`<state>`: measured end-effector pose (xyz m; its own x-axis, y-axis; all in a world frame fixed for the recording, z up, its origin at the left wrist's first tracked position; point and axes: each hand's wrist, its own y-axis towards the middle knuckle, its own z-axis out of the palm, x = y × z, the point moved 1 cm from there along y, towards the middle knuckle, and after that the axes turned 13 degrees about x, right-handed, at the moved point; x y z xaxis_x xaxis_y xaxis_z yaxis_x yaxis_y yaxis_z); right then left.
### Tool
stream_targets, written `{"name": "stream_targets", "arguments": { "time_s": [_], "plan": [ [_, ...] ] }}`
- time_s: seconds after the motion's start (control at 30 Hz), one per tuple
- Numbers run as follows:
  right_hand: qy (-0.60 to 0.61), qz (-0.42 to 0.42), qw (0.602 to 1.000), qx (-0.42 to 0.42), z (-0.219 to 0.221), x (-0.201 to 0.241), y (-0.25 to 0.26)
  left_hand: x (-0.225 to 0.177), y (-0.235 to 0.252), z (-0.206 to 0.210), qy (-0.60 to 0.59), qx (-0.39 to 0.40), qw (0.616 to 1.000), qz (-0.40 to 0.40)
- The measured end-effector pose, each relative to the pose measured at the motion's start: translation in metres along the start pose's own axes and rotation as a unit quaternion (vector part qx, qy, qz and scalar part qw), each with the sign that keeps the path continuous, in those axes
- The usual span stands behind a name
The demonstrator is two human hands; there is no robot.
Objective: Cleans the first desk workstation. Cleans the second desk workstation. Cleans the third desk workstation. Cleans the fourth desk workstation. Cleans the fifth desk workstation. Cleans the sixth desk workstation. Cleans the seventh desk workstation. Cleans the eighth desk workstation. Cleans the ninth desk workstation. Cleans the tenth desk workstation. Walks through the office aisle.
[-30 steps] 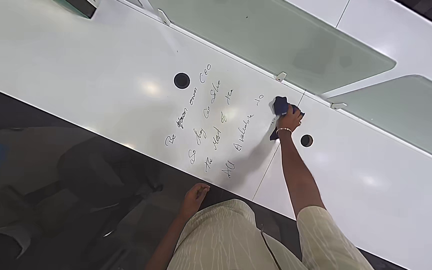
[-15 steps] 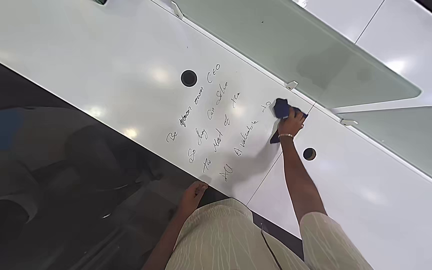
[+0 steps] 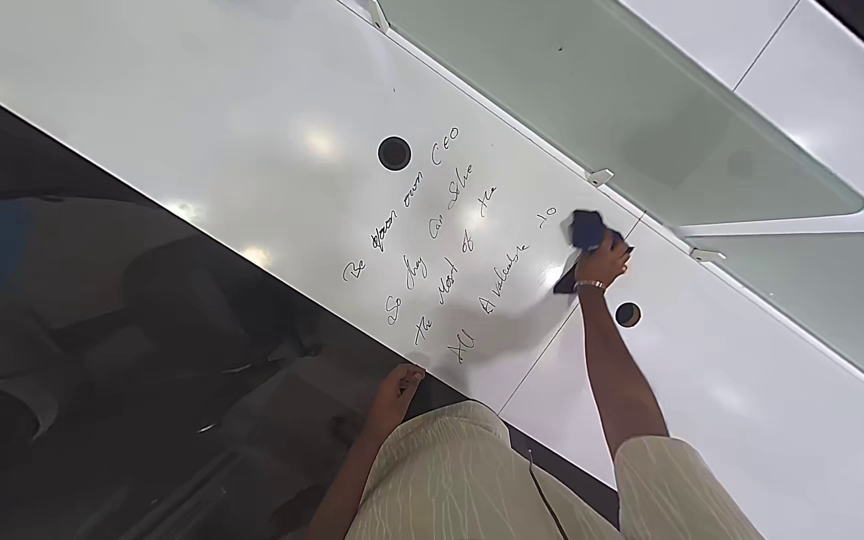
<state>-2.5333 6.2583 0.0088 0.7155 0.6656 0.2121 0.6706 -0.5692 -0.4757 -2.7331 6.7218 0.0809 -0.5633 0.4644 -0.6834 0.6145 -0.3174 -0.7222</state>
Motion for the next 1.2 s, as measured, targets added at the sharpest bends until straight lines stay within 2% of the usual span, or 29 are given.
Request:
{"name": "stream_targets", "arguments": {
  "time_s": [0.03, 0.1, 0.17, 0.23, 0.3, 0.37, 0.47, 0.53, 0.6, 0.7, 0.77, 0.8, 0.87, 0.9, 0.93, 1.0, 1.07, 1.13, 1.2],
  "plan": [
    [0.012, 0.025, 0.999, -0.021, -0.005, 0.010, 0.017, 0.002, 0.002, 0.000, 0.002, -0.006, 1.000, -0.001],
    [0.017, 0.006, 1.000, 0.000, 0.002, 0.029, 0.002, 0.004, 0.000, 0.001, 0.005, -0.008, 1.000, -0.007],
    [-0.013, -0.071, 0.996, 0.056, 0.026, 0.047, -0.045, 0.000, 0.001, 0.004, -0.002, -0.005, 1.000, -0.004],
    [-0.064, -0.182, 0.976, 0.096, 0.061, 0.050, -0.098, -0.003, 0.001, 0.005, -0.005, -0.002, 1.000, -0.003],
    [-0.090, -0.253, 0.958, 0.103, 0.074, 0.047, -0.109, -0.007, 0.000, 0.004, -0.004, -0.005, 1.000, -0.001],
    [-0.081, -0.247, 0.957, 0.125, 0.055, 0.056, -0.073, -0.008, -0.002, 0.003, -0.003, -0.013, 1.000, 0.000],
    [-0.048, -0.154, 0.985, 0.058, 0.012, 0.088, 0.018, -0.003, -0.005, 0.004, 0.003, -0.028, 1.000, 0.002],
    [-0.042, -0.081, 0.996, 0.019, -0.001, 0.118, 0.052, 0.001, -0.008, 0.006, 0.000, -0.035, 0.999, 0.002],
    [-0.025, -0.105, 0.993, 0.050, 0.009, 0.115, 0.021, 0.005, -0.015, 0.008, -0.008, -0.037, 0.999, 0.002],
    [-0.051, -0.189, 0.970, 0.146, 0.054, 0.074, -0.096, 0.005, -0.015, 0.013, -0.020, -0.039, 0.999, 0.011],
    [-0.083, -0.260, 0.935, 0.226, 0.082, 0.042, -0.175, 0.000, -0.011, 0.016, -0.010, -0.030, 0.999, 0.012],
    [-0.095, -0.305, 0.918, 0.234, 0.094, 0.025, -0.198, -0.004, -0.010, 0.015, -0.002, -0.024, 1.000, 0.011],
    [-0.113, -0.354, 0.898, 0.234, 0.096, 0.014, -0.192, -0.010, -0.002, 0.014, 0.015, -0.015, 1.000, 0.016],
    [-0.103, -0.335, 0.905, 0.239, 0.084, 0.022, -0.171, -0.011, 0.000, 0.013, 0.023, -0.010, 1.000, 0.018],
    [-0.083, -0.294, 0.929, 0.211, 0.072, 0.035, -0.142, -0.011, 0.001, 0.013, 0.031, -0.003, 0.999, 0.016],
    [-0.022, -0.195, 0.974, 0.109, 0.052, 0.067, -0.074, -0.008, 0.002, 0.014, 0.045, 0.007, 0.999, 0.007],
    [0.000, -0.102, 0.994, 0.038, 0.037, 0.103, -0.022, 0.000, 0.000, 0.015, 0.055, 0.019, 0.998, 0.003],
    [-0.001, -0.095, 0.994, 0.055, 0.040, 0.115, -0.027, 0.014, -0.005, 0.015, 0.063, 0.036, 0.997, -0.019],
    [-0.008, -0.163, 0.979, 0.124, 0.064, 0.096, -0.093, 0.025, -0.005, 0.014, 0.065, 0.039, 0.996, -0.037]
  ]
}}
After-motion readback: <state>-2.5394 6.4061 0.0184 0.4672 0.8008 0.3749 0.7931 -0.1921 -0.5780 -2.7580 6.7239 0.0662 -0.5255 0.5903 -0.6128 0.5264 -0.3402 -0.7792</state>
